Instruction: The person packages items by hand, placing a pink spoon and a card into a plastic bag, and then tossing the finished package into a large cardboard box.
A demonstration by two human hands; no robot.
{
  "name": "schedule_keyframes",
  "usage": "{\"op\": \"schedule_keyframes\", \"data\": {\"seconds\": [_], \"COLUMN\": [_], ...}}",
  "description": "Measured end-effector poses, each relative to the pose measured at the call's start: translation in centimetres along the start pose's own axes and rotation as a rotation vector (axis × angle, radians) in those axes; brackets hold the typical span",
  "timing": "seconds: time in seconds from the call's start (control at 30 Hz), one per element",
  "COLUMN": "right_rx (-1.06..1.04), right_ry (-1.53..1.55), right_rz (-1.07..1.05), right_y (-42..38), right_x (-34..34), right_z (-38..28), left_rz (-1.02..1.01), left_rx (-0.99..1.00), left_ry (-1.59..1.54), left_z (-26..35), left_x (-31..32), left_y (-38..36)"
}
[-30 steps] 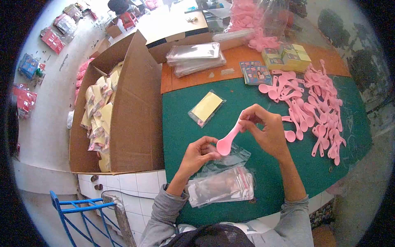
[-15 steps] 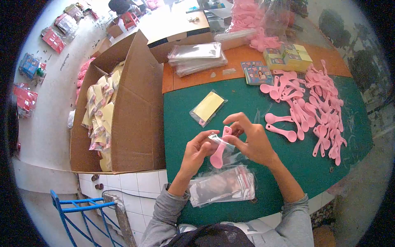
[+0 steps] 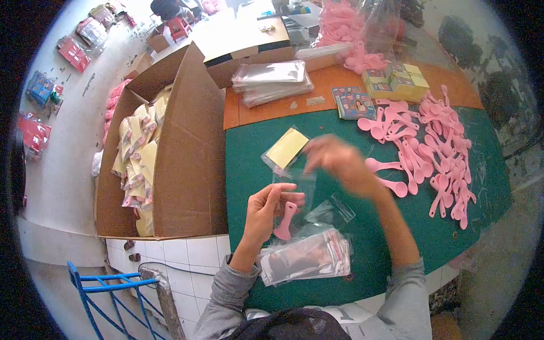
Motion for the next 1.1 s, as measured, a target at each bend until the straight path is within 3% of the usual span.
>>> {"op": "schedule_keyframes", "data": {"seconds": [0.1, 0.13, 0.23, 0.33, 0.43, 0.53, 0.6, 0.67, 0.77, 0.87, 1.07, 1.1], "right_rx": [0.431, 0.492, 0.739, 0.814, 0.456, 0.416, 0.364, 0.335, 0.400, 0.219, 0.220, 0.234], "right_ry": [-0.672, -0.992, -1.295, -1.208, -1.421, -0.783, -0.075, 0.153, 0.016, -0.231, -0.383, -0.389], "right_rz": [0.427, 0.476, 0.526, 0.550, 0.644, 0.636, 0.440, 0.293, 0.177, 0.120, -0.118, -0.169], "right_y": [1.1, 0.7, 0.0, 0.0, 0.6, 0.5, 1.7, 0.8, -1.0, -1.3, -1.5, -1.6], "right_x": [-12.0, -14.7, -15.6, -15.9, -15.8, -15.1, -9.7, -5.4, -2.7, -2.1, -0.6, 0.0], "right_z": [11.5, 14.1, 16.1, 16.3, 14.7, 13.6, 6.6, 1.9, -2.4, -4.4, -6.5, -6.2], "left_rz": [0.002, -0.008, -0.027, -0.026, -0.043, -0.061, -0.050, -0.039, -0.037, -0.042, -0.115, -0.130], "left_rx": [0.024, 0.032, 0.030, 0.025, -0.004, -0.011, -0.014, -0.027, -0.008, -0.039, -0.081, -0.010], "left_ry": [0.010, 0.021, 0.066, 0.028, 0.028, 0.084, 0.074, 0.018, 0.068, 0.042, 0.301, 0.385], "left_z": [0.1, 0.1, 0.5, 0.3, 0.1, -0.1, -0.2, -0.2, -0.5, -0.4, -0.2, 0.5], "left_x": [0.0, 0.1, 0.3, -0.1, 0.1, 0.0, -0.2, -0.1, -0.4, 0.0, 1.5, 2.1], "left_y": [0.1, 0.1, -0.1, 0.2, 0.1, 0.2, 0.2, 0.3, 0.2, 0.0, 0.1, 0.3]}}
Point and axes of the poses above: each hand's wrist, its own y-axis towards the middle knuckle, its own x-axis out of the palm, z = x × y, the point moved 9 cm from there along y, towards the middle knuckle
